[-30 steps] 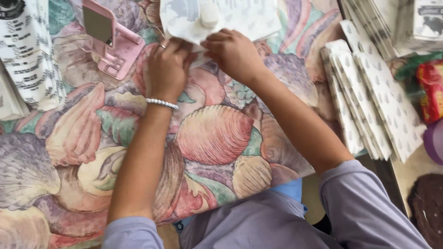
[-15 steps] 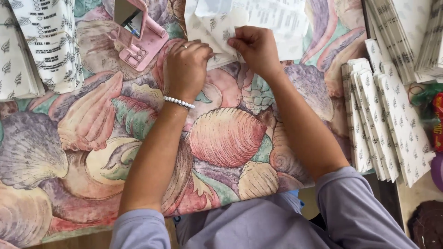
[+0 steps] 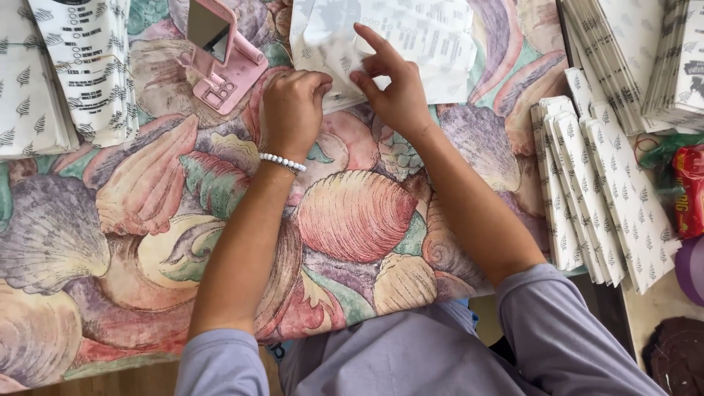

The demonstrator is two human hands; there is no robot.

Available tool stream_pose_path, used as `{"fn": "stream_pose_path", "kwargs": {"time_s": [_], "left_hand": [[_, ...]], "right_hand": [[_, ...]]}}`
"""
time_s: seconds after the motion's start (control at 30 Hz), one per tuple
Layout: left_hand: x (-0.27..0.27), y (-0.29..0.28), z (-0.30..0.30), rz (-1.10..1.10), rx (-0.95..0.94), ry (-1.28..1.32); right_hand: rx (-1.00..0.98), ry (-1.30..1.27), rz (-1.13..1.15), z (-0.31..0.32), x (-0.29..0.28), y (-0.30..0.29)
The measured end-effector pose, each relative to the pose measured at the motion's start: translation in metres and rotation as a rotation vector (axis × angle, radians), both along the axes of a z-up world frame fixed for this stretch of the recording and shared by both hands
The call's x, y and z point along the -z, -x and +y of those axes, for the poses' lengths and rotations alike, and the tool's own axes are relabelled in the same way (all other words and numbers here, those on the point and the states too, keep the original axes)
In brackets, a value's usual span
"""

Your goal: Folding printed paper sheets into specific shapes and stacking them on a table.

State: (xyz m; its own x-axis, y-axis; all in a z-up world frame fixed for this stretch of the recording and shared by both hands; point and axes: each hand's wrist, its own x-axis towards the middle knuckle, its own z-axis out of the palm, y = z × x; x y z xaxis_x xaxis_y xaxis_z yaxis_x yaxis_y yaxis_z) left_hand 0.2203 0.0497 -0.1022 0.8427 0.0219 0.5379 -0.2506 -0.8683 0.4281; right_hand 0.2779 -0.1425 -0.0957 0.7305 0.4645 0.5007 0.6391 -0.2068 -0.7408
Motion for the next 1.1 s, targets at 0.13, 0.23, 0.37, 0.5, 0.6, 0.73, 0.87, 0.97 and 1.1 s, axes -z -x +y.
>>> {"fn": "stream_pose_path", "kwargs": {"time_s": [0.13,0.23,0.37,0.5,0.6,0.73,0.87,0.97,1.1], "left_hand": [[-0.006,0.000,-0.002,-0.093,0.029,0.065],[-0.010,0.001,-0.005,-0.065,0.057,0.206],[-0.004,-0.003,-0.003,-0.335,-0.043,0.230],[-0.013,0.005,-0.001,0.137,-0.221,0.752],[-0.047,0.013,-0.003,0.471,-0.285,0.990],[-0.020,0.004,0.007,0.580,-0.287,0.990],[-0.031,0.013,-0.001,0.583,-0.288,0.750],[-0.011,0.021,0.004,0.464,-0.285,0.603],[-0.023,0.071,0.017,0.393,-0.220,0.479]], "right_hand": [[-0.032,0.066,-0.009,0.002,0.009,0.000],[0.113,0.242,-0.238,0.005,0.032,-0.010],[0.127,0.114,-0.176,0.002,0.027,-0.011],[0.074,0.047,0.064,-0.008,-0.006,0.000],[-0.293,0.132,0.159,-0.029,-0.036,0.005],[-0.316,-0.093,0.145,-0.034,-0.020,-0.012],[0.070,0.245,-0.302,-0.019,-0.005,-0.024],[0.110,0.373,-0.356,-0.010,0.000,-0.045],[0.139,0.439,-0.435,-0.003,-0.004,-0.074]]}}
